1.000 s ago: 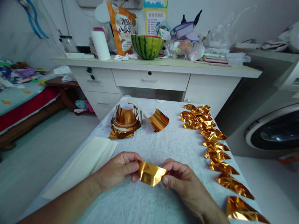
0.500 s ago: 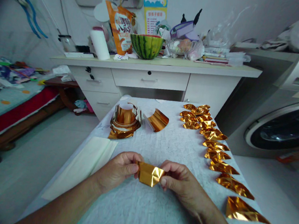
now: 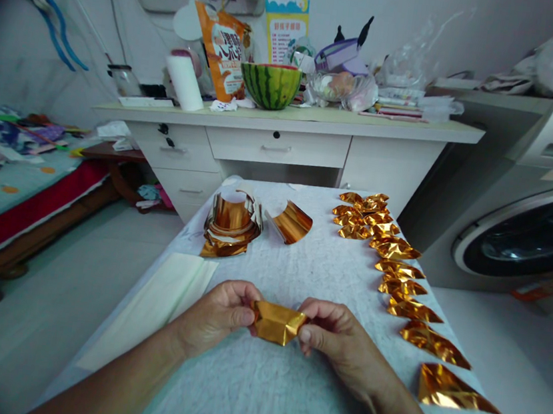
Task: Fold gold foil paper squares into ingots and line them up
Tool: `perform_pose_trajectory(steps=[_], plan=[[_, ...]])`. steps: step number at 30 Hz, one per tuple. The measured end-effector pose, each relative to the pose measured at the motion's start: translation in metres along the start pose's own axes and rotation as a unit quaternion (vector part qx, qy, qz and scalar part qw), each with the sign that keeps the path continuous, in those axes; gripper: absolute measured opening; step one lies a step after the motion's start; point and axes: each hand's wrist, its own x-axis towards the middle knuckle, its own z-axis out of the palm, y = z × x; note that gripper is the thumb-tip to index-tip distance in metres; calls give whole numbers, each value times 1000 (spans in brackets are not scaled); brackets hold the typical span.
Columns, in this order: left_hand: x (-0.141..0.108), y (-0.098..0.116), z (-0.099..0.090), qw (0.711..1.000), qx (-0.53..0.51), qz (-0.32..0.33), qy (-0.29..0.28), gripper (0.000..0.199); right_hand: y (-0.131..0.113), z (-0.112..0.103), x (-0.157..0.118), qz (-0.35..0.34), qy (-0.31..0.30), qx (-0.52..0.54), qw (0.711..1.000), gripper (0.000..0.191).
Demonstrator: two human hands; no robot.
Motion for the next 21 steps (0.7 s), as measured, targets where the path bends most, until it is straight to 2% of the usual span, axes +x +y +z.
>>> perform_pose_trajectory(steps=[11,21], plan=[[0,2,4,999,26,-12,17,39,-2,3,2,17,11,7,1000,27],[1,1,1,1000,28,-5,11,37,-5,3,2,4,5,-21,1000,23]])
